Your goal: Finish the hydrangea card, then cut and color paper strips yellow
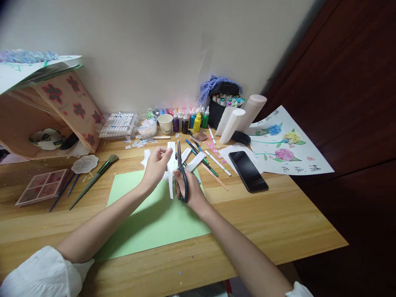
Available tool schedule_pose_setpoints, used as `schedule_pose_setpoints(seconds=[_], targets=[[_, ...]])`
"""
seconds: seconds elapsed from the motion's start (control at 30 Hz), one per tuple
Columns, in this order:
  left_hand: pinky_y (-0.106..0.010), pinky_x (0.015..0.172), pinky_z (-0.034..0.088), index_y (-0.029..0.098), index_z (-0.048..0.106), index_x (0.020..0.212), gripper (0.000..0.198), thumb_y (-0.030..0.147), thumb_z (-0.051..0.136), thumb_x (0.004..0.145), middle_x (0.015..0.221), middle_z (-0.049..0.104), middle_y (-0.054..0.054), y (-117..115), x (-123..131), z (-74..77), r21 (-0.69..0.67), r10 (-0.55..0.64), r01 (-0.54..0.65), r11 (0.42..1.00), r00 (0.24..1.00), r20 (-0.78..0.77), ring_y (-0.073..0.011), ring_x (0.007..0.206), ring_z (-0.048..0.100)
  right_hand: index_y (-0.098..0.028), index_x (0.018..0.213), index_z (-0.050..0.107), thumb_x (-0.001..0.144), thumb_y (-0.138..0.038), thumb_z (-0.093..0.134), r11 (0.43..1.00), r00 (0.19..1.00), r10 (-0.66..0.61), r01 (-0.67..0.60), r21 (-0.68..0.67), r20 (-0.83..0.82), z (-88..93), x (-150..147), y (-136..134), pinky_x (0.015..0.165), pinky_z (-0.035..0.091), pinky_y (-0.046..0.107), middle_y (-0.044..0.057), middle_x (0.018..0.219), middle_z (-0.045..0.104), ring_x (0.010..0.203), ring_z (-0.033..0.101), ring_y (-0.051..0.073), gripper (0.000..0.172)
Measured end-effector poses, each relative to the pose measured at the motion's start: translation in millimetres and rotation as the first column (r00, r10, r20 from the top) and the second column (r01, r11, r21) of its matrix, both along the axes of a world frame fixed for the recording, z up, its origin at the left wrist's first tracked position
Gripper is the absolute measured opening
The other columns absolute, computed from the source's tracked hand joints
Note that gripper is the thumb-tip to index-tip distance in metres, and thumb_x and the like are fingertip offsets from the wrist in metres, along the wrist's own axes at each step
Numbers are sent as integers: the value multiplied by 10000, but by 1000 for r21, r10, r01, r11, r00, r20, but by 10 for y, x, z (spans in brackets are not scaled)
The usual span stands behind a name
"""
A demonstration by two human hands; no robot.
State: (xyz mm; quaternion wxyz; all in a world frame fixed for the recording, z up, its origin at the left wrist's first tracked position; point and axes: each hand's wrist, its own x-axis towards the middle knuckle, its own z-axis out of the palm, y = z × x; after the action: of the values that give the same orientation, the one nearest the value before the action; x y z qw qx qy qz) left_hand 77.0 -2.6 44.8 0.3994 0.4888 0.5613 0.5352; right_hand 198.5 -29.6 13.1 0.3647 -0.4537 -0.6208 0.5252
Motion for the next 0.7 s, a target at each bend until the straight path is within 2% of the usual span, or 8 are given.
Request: schedule_pose_setpoints(seconds=[0.07, 0.13, 0.23, 0.27, 0.4, 0.5, 0.57, 0.7], targets=[[-194, 457, 301, 191, 444, 735, 225, 374, 485, 860, 532, 406, 72, 54, -63, -13, 11, 25, -24, 1000, 998, -64, -81, 462, 384, -197, 581, 439, 705, -814, 329, 998, 997, -15, 10, -69, -76, -35, 10, 31, 338, 347, 199, -47, 345, 425, 302, 446, 99, 638], [-206, 491, 321, 192, 456, 738, 224, 372, 470, 870, 561, 442, 54, 132, -184, -30, 22, 64, -60, 998, 969, -237, -98, 505, 431, -200, 608, 429, 669, -828, 365, 990, 987, -31, 9, -140, -156, -54, 22, 60, 319, 343, 194, -65, 339, 409, 280, 426, 94, 634], [-254, 602, 379, 187, 496, 736, 208, 354, 490, 860, 697, 557, -9, 254, -431, -51, -25, 45, -77, 997, 783, -620, -157, 670, 528, -199, 630, 423, 647, -840, 370, 988, 973, -26, -9, -155, -228, -37, 50, 84, 320, 360, 191, -77, 339, 407, 265, 413, 84, 643], [-280, 639, 392, 184, 516, 743, 192, 346, 516, 844, 734, 576, -29, 285, -507, -53, -46, 30, -82, 996, 743, -668, -182, 712, 540, -198, 635, 424, 648, -841, 364, 990, 970, -13, -22, -142, -242, -21, 60, 85, 325, 365, 190, -79, 341, 408, 266, 414, 82, 646], [-377, 831, 400, 159, 572, 945, 229, 354, 562, 825, 992, 579, -112, 322, -620, -31, 3, 20, -27, 1000, 667, -745, -260, 964, 527, -196, 656, 434, 667, -828, 365, 990, 955, 87, -115, -82, -282, 41, 94, 67, 352, 388, 191, -85, 363, 408, 284, 420, 77, 636], [-365, 920, 379, 175, 552, 1088, 323, 398, 519, 857, 1109, 559, -101, 280, -495, -31, 17, -134, 221, 975, 648, -750, -250, 1104, 466, -198, 657, 428, 656, -821, 404, 984, 934, 141, -170, -61, -327, 50, 100, 56, 353, 385, 191, -89, 370, 405, 286, 408, 73, 623], [-346, 936, 371, 184, 537, 1123, 355, 396, 553, 838, 1127, 568, -86, 259, -372, -69, -33, -235, 316, 948, 626, -744, -239, 1124, 457, -198, 662, 431, 646, -818, 426, 981, 922, 151, -184, -60, -357, 41, 101, 63, 350, 385, 188, -93, 366, 404, 282, 400, 70, 620], [-367, 875, 389, 125, 541, 1066, 364, 318, 634, 772, 1050, 592, -140, 316, -178, -220, -125, -194, 153, 980, 632, -750, -276, 1059, 512, -197, 657, 431, 643, -824, 417, 989, 921, 100, -134, -67, -377, 41, 115, 107, 350, 401, 182, -93, 347, 407, 269, 403, 67, 627]])
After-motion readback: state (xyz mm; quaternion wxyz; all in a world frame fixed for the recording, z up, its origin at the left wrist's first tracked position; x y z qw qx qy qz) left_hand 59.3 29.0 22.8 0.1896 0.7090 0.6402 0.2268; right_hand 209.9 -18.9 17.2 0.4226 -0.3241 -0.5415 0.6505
